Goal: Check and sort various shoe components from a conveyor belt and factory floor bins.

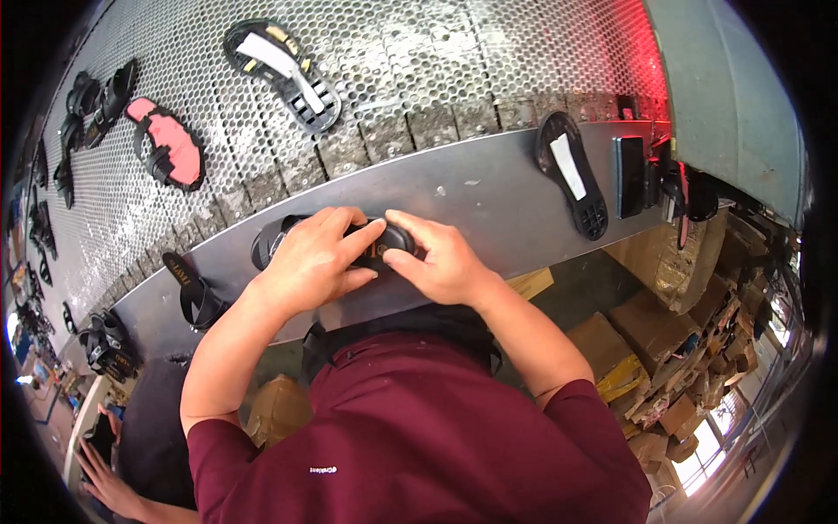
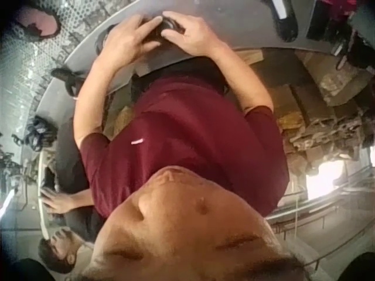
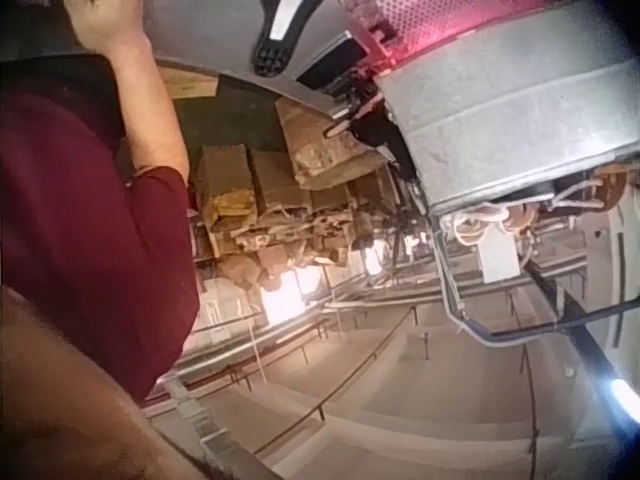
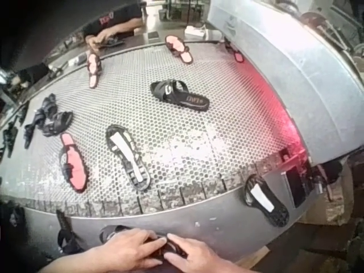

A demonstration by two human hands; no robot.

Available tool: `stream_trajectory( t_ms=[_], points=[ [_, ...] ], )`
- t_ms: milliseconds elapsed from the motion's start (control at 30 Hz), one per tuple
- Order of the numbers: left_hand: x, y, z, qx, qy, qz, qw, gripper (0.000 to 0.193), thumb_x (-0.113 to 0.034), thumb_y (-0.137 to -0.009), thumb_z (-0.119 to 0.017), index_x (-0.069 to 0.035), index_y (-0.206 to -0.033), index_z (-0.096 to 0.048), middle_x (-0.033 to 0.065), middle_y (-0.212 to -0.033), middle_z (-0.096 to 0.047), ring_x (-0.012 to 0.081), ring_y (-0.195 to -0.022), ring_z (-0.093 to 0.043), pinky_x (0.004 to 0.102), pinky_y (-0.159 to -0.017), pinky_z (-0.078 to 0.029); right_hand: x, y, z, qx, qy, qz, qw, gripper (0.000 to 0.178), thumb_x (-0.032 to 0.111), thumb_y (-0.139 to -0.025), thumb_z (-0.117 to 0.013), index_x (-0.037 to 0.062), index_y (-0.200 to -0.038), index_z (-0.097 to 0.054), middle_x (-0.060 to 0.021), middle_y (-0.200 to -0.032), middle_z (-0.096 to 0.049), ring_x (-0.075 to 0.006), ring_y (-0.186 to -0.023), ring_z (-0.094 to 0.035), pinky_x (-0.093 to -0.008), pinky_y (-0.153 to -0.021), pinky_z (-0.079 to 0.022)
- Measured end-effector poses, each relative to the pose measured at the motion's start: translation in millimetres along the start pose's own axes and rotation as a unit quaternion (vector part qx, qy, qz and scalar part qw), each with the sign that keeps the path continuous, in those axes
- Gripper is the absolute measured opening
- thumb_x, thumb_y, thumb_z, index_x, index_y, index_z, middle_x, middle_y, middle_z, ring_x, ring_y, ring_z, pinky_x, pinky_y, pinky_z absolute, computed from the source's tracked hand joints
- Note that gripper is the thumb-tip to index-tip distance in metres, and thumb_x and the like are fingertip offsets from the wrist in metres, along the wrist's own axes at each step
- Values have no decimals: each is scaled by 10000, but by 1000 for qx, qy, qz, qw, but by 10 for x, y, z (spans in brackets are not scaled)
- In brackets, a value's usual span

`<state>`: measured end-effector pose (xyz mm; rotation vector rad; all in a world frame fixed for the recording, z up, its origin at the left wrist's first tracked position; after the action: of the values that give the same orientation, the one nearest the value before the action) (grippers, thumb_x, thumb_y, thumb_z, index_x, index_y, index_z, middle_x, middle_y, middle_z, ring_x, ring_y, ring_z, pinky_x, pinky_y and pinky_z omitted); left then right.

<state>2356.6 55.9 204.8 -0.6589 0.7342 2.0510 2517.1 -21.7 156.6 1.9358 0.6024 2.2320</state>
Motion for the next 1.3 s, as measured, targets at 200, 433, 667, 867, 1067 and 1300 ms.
stream_trajectory(
  t_ms=[200,433,667,867,1067,1300],
  points=[
    [-64,-40,-12,1,5,27,1000,614,-193,-645,-789,-71,-1210,-580,116,-1115,-557,306,-995,-568,402,-809,-498,67,-16,37,-79,44,61,994,406,182,-806,-665,-11,-1155,-588,-212,-923,-655,-377,-850,-631,-424,-753,-503],
    [-40,-207,203,20,109,102,989,613,-248,-723,-757,-54,-1268,-553,188,-1223,-570,352,-1113,-558,407,-947,-461,181,-102,365,23,48,43,998,391,164,-804,-652,-8,-1153,-608,-201,-926,-657,-348,-852,-644,-411,-768,-505],
    [158,-325,-23,123,369,260,884,280,-137,-835,-683,-1,-1074,-632,63,-829,-695,92,-730,-626,266,-661,-500,125,-294,648,56,-61,-46,996,413,156,-841,-690,-22,-1197,-582,-82,-871,-666,-108,-770,-601,-286,-715,-501],
    [268,-334,-121,4,450,321,833,271,-139,-869,-655,30,-1078,-630,58,-819,-693,75,-700,-618,249,-629,-500,-113,-200,251,82,-305,-129,940,311,144,-904,-646,-52,-1142,-604,-35,-857,-670,-90,-782,-602,-265,-711,-500],
    [220,-364,-114,-39,450,341,825,263,-129,-872,-646,34,-1077,-630,54,-787,-692,70,-678,-616,246,-614,-500,-94,-201,289,114,-229,-158,954,201,154,-922,-605,-33,-896,-674,-21,-812,-653,-73,-736,-577,-250,-666,-477],
    [181,-410,-141,-78,498,353,789,250,-144,-863,-653,41,-1030,-638,67,-780,-696,71,-672,-619,236,-605,-495,-66,-227,409,106,-190,-151,964,221,184,-914,-619,-24,-852,-660,-29,-753,-636,-73,-690,-565,-244,-628,-464]
  ],
)
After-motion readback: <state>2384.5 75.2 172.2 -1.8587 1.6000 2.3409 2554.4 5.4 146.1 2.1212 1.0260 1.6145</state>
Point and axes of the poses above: each hand's wrist, its own y-axis away from the middle knuckle, its own z-axis out of the back of the hand, x = y × z, the point moved 4 cm from there along -y, towards the middle knuckle
